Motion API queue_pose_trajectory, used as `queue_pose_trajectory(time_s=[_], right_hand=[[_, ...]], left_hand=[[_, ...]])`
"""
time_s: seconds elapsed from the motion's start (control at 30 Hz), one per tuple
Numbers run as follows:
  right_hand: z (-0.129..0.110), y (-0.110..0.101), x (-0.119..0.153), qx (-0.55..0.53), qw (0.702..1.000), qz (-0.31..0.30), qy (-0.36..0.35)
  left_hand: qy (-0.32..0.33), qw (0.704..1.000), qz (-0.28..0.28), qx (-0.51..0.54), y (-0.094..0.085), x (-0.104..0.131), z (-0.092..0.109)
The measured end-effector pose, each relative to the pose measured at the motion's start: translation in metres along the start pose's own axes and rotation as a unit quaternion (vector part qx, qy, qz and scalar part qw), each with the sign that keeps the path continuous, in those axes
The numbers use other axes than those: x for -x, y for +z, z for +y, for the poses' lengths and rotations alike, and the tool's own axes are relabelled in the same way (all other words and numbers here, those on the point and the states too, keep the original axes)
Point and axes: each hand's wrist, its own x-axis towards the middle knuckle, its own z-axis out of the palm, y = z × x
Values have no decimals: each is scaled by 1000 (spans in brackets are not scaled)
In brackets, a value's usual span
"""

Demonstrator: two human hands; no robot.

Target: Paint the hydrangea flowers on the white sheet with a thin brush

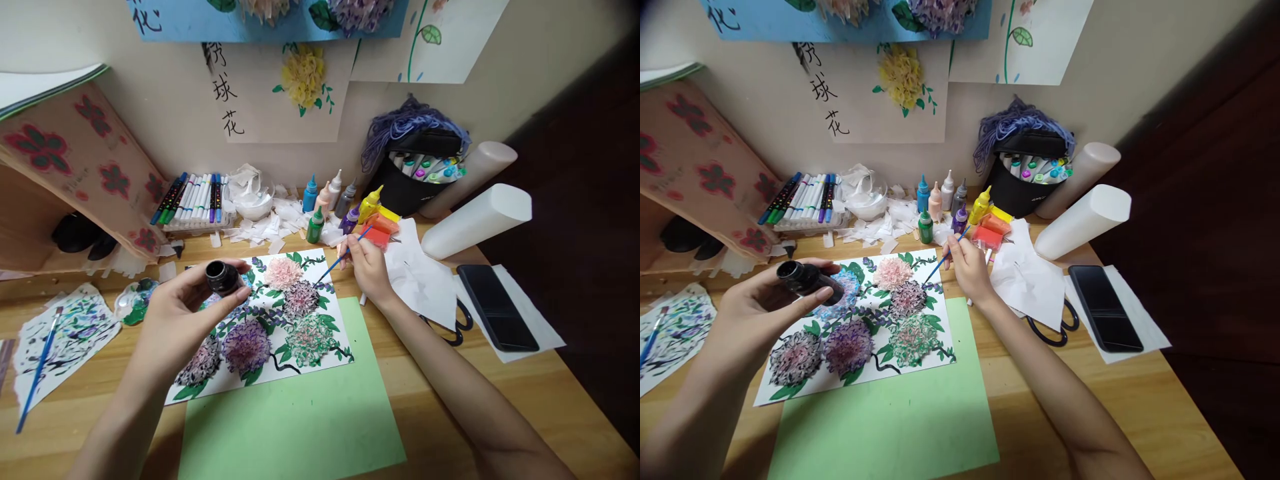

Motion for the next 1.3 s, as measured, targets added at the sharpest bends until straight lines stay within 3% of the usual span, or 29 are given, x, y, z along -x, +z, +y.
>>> queue_pose_trajectory(time_s=[0.67, 0.97, 1.13, 1.3], right_hand=[[-1, 1, 2, 22, 1000, -9, -3], [-4, -1, 1, -10, 999, 46, -2], [-10, -5, -2, -53, 995, 84, 1], [-28, -14, -4, -91, 988, 121, -13]], left_hand=[[2, 1000, -4, -2, -2, 0, 2], [18, 1000, 13, 8, -5, 2, 2], [5, 998, 51, 42, -21, 0, 9], [34, 994, 98, 30, -58, -1, 8]])
